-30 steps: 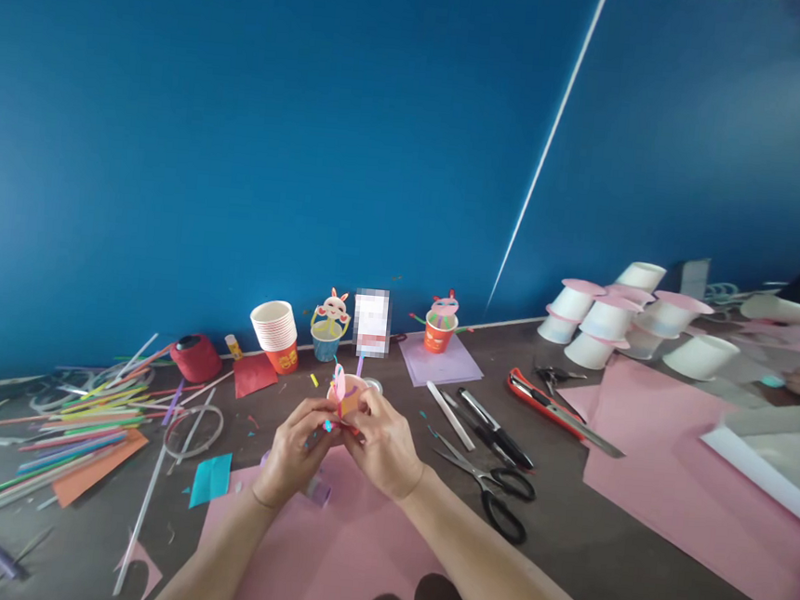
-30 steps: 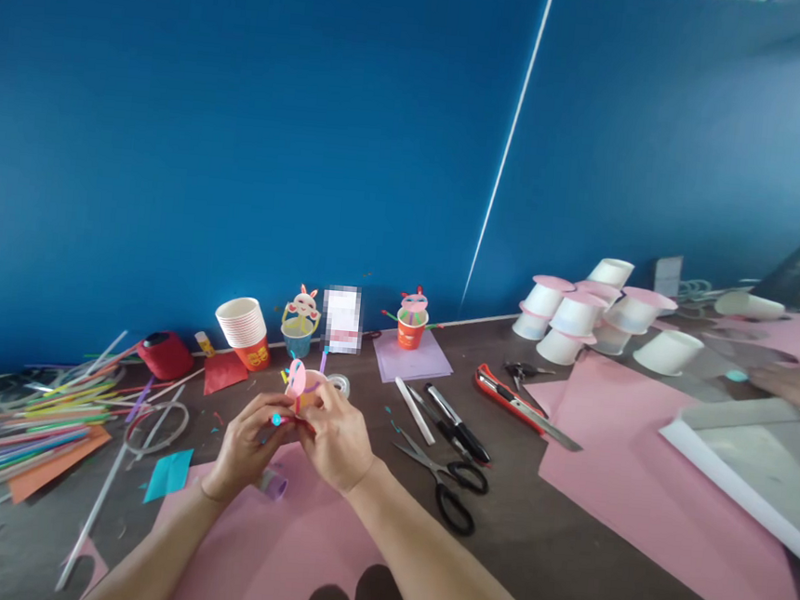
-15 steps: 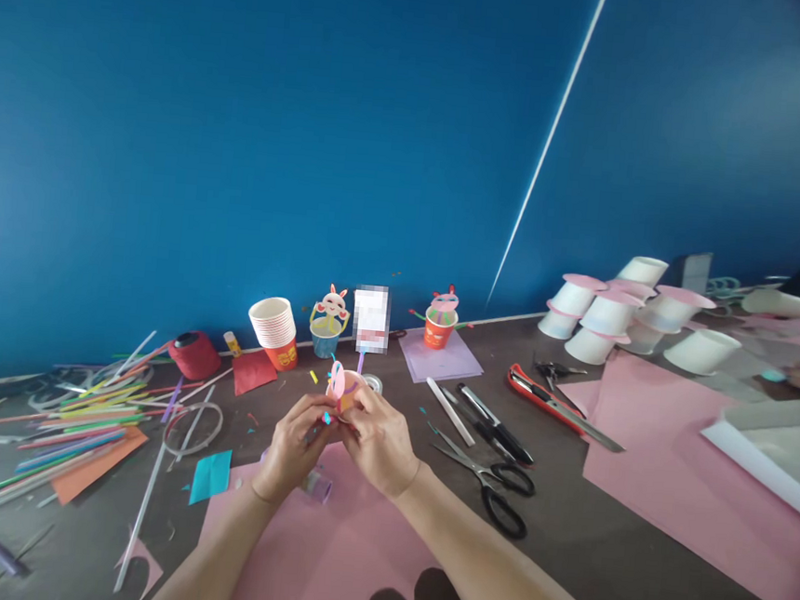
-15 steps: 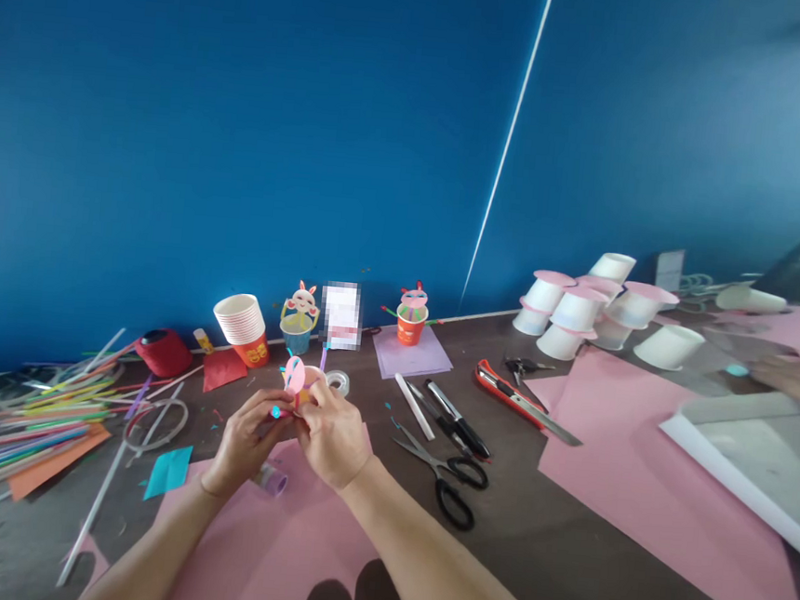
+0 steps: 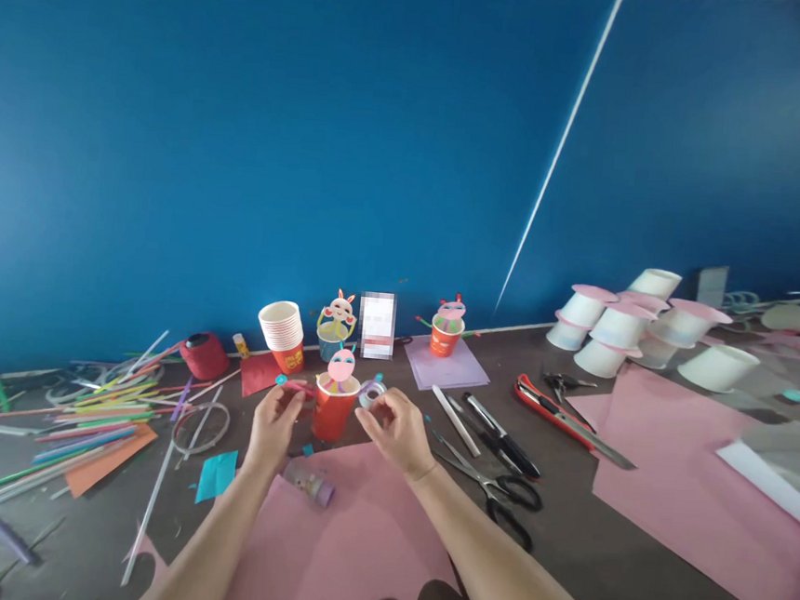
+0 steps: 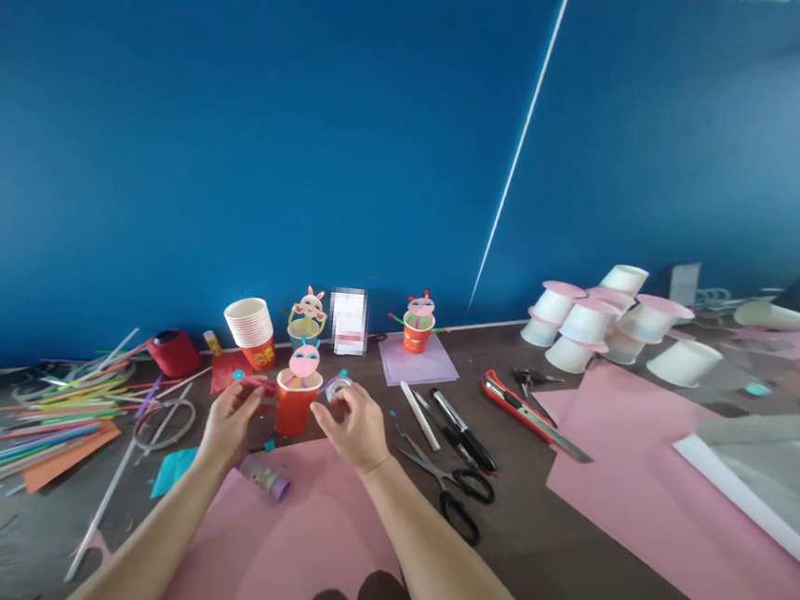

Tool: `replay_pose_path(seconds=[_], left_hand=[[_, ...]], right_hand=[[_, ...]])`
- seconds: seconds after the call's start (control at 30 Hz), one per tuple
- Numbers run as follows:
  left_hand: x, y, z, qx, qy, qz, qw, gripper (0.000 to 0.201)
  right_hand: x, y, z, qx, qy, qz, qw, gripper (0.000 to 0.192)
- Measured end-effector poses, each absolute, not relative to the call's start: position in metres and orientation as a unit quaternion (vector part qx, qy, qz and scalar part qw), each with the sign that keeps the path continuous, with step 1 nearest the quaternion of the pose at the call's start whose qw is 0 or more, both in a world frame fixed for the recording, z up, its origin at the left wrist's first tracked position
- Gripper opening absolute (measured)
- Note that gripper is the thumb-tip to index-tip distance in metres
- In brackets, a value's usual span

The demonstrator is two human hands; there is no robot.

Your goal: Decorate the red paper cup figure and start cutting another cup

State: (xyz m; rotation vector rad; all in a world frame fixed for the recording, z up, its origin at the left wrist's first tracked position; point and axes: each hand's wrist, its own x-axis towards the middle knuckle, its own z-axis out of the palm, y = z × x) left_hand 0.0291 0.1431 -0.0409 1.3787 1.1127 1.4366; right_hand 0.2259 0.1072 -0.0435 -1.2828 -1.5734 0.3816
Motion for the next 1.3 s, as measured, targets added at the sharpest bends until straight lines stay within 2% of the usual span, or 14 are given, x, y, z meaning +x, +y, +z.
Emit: replay_pose_path(seconds=[0.17, 0.3, 0.4, 0.57, 0.77, 0.87, 1.3], left_hand=[[0.029, 0.143, -0.042, 0.528, 0.433, 0.58, 0.443, 0.03], [0.031, 0.141, -0.039, 0.521, 0.423, 0.58, 0.462, 0.031], [0.032, 0.14, -0.039, 0.52, 0.427, 0.58, 0.459, 0.034], [0.031, 0.14, -0.041, 0.57, 0.449, 0.549, 0.415, 0.037], [0.033, 0.134, -0.034, 0.63, 0.453, 0.515, 0.364, 0.024], [0.033, 0.133, -0.03, 0.657, 0.457, 0.5, 0.33, 0.024], [0.033, 0.133, -0.032, 0.616, 0.445, 0.52, 0.389, 0.021]], right_hand=[[0.217, 0.115, -0.052, -0.523, -0.624, 0.292, 0.501, 0.046], [0.212, 0.115, -0.049, -0.47, -0.557, 0.451, 0.516, 0.045], [0.208, 0.114, -0.046, -0.425, -0.499, 0.504, 0.562, 0.043], [0.204, 0.111, -0.044, -0.428, -0.453, 0.484, 0.614, 0.043], [0.207, 0.108, -0.038, -0.478, -0.493, 0.408, 0.602, 0.032], [0.207, 0.108, -0.038, -0.49, -0.503, 0.392, 0.594, 0.029], [0.211, 0.109, -0.043, -0.498, -0.523, 0.375, 0.582, 0.019]])
